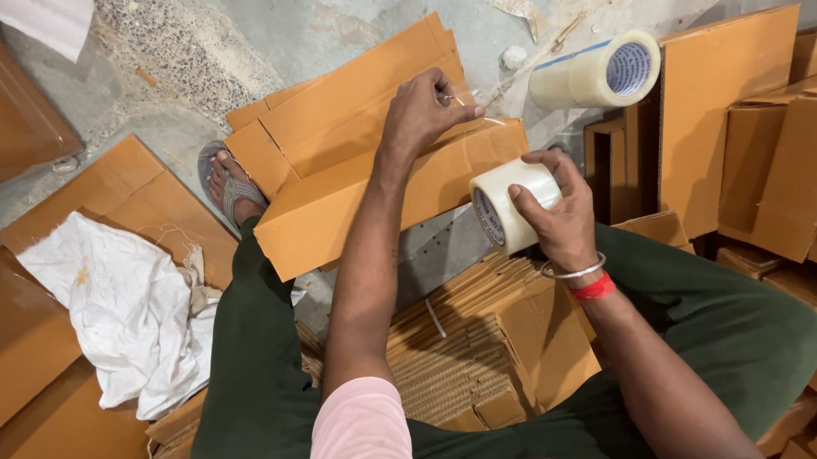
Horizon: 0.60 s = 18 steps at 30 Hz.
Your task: The person is folding and taping cardboard boxes for packaging.
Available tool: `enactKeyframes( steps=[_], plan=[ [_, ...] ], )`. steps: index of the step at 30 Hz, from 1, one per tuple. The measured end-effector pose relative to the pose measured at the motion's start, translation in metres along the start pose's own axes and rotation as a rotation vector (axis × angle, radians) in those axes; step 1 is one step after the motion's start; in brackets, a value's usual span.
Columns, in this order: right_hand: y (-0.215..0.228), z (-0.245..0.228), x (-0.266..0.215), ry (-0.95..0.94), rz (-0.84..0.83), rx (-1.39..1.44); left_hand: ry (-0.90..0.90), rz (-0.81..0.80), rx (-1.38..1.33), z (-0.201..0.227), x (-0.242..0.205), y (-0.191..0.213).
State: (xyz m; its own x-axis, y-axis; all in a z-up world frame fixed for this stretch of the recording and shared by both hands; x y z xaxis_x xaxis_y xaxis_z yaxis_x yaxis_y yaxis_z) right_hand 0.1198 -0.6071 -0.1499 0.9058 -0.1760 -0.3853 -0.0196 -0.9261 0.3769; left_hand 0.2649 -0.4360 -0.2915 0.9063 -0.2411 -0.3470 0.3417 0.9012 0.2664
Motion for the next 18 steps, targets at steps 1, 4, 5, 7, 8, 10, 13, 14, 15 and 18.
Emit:
enactKeyframes(
  steps=[1,4,5,7,8,10,13,14,15,18],
  plan=[
    [0.001,0.007,0.000,0.000,0.003,-0.001,-0.002,-0.002,-0.001,-0.001,0.000,-0.002],
    [0.003,0.006,-0.001,0.197,0.010,-0.062,0.036,-0.030,0.126,-0.003,0.003,-0.008],
    [0.002,0.004,-0.003,0.187,0.026,-0.044,0.110,-0.081,0.134,-0.008,0.002,-0.012],
    [0.002,0.003,-0.005,0.175,0.040,-0.022,0.186,-0.132,0.146,-0.013,-0.001,-0.015],
    [0.003,0.002,-0.005,0.167,0.056,-0.045,0.222,-0.148,0.150,-0.016,-0.002,-0.015],
    [0.004,0.004,-0.006,0.161,0.073,-0.062,0.257,-0.162,0.159,-0.013,-0.006,-0.013],
    [0.005,0.005,-0.009,0.221,0.076,-0.084,0.345,-0.178,0.275,-0.029,-0.011,-0.022],
    [0.006,0.006,-0.010,0.207,0.092,-0.103,0.230,-0.094,0.399,-0.042,-0.005,-0.029],
    [0.007,0.005,-0.007,0.204,0.107,-0.121,0.107,-0.001,0.522,-0.052,0.005,-0.033],
    [0.011,0.000,-0.010,0.410,0.188,-0.367,-0.168,-0.193,0.239,0.001,-0.016,-0.034]
  ],
)
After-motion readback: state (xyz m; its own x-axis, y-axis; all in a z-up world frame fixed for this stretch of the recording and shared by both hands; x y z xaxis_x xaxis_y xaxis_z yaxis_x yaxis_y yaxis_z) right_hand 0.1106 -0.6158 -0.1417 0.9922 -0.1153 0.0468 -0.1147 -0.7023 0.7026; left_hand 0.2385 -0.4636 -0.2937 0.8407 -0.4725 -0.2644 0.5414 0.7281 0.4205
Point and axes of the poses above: each hand's wrist, its own x-axis towards the middle knuckle, its own y-axis out of the back of the hand, z = x × y, the point moved 6 cm from there along x, towards the middle knuckle, and after that the axes turned 5 degrees about -x, right-handed, at the moved point
